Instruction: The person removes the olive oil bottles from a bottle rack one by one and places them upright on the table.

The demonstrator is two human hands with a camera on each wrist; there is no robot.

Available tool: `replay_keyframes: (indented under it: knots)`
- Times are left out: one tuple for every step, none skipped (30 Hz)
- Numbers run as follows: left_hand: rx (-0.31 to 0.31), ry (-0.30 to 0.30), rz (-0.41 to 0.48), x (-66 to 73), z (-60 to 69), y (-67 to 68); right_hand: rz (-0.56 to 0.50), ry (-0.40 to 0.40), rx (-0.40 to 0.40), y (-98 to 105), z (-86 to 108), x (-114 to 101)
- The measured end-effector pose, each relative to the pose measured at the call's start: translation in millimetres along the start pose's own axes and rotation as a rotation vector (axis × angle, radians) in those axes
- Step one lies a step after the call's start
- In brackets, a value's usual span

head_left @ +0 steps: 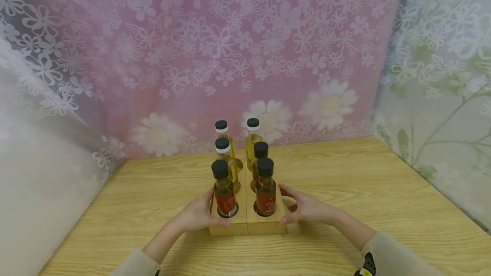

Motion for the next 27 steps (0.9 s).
replay_keyframes:
  knots:
    - [-0.004, -0.003, 0.004, -0.2, 0.9, 0.4, 0.019, 0.002, 0.001, 1.4, 0.3, 0.3]
    - [-0.006, -0.008, 0.009, -0.5, 1.8, 0.8, 0.033, 0.009, 0.003, 2.9, 0.4, 0.7]
    - [-0.015, -0.012, 0.012, -1.0, 2.7, 1.3, 0.049, 0.016, 0.007, 4.6, 0.3, 1.3]
    - [-0.024, -0.022, 0.018, -1.4, 3.6, 1.8, 0.063, 0.024, 0.014, 6.8, 0.0, 2.2]
    - [-0.032, -0.028, 0.023, -1.8, 4.6, 2.3, 0.078, 0.031, 0.023, 8.8, -0.4, 3.6]
    - [-0.04, -0.036, 0.03, -2.0, 5.4, 2.8, 0.087, 0.036, 0.034, 10.9, -0.8, 4.7]
    - [-0.047, -0.04, 0.034, -2.2, 6.1, 3.1, 0.103, 0.039, 0.049, 13.1, -1.4, 5.4]
    - [-0.05, -0.044, 0.039, -2.4, 6.6, 3.3, 0.114, 0.042, 0.068, 15.1, -2.3, 5.9]
    - [-0.055, -0.047, 0.042, -2.3, 7.1, 3.3, 0.121, 0.041, 0.09, 17.2, -3.4, 6.2]
    - [-0.053, -0.047, 0.045, -2.3, 7.6, 3.2, 0.126, 0.04, 0.12, 19.2, -4.6, 6.1]
    - [-0.05, -0.043, 0.048, -2.1, 8.1, 3.1, 0.129, 0.038, 0.154, 21.3, -6.0, 5.6]
    - [-0.046, -0.04, 0.05, -1.9, 8.5, 3.0, 0.13, 0.037, 0.19, 23.6, -7.7, 4.3]
    - [-0.035, -0.041, 0.053, -2.0, 9.1, 3.0, 0.136, 0.036, 0.226, 25.9, -9.7, 2.9]
    - [-0.028, -0.04, 0.057, -2.1, 9.6, 2.9, 0.136, 0.036, 0.26, 28.5, -12.0, 1.5]
    - [-0.019, -0.038, 0.059, -2.3, 10.0, 2.8, 0.139, 0.034, 0.291, 31.3, -14.4, -0.1]
    - [-0.013, -0.035, 0.067, -2.6, 10.5, 2.7, 0.145, 0.028, 0.317, 34.3, -16.6, -1.8]
    - [-0.007, -0.034, 0.074, -2.9, 10.9, 2.7, 0.151, 0.027, 0.334, 37.4, -19.2, -3.5]
    - [-0.002, -0.034, 0.081, -3.3, 11.2, 2.7, 0.157, 0.02, 0.345, 40.5, -21.6, -5.6]
    - [0.002, -0.036, 0.087, -3.7, 11.4, 2.6, 0.159, 0.016, 0.351, 43.6, -24.1, -7.5]
    - [0.002, -0.034, 0.09, -4.2, 11.5, 2.6, 0.164, 0.009, 0.355, 46.7, -26.6, -9.7]
    - [0.004, -0.032, 0.089, -4.6, 11.6, 2.6, 0.163, 0.005, 0.354, 49.7, -29.2, -12.4]
    - [0.005, -0.033, 0.087, -5.1, 11.5, 2.6, 0.157, 0.006, 0.348, 52.7, -31.9, -15.4]
    - [0.008, -0.035, 0.081, -5.5, 11.4, 2.6, 0.146, 0.009, 0.342, 55.4, -34.7, -18.7]
    - [0.012, -0.035, 0.075, -5.9, 11.3, 2.7, 0.138, 0.01, 0.337, 57.8, -37.5, -22.0]
    - [0.016, -0.037, 0.068, -6.3, 11.2, 2.6, 0.128, 0.017, 0.332, 60.2, -40.5, -25.2]
    - [0.02, -0.038, 0.064, -6.7, 11.1, 2.6, 0.119, 0.021, 0.328, 62.3, -43.6, -28.2]
    - [0.022, -0.039, 0.061, -7.2, 11.0, 2.5, 0.107, 0.027, 0.325, 64.1, -46.9, -31.4]
Point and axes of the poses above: each hand's wrist, its own z-axis away from the middle knuckle, its own y-axis out of the back of the hand, x = y × z, the point moved 1 cm from there along -z, towards the middle knuckle, and after that the axes turned 2 degrees about y, right-handed, at the moved point
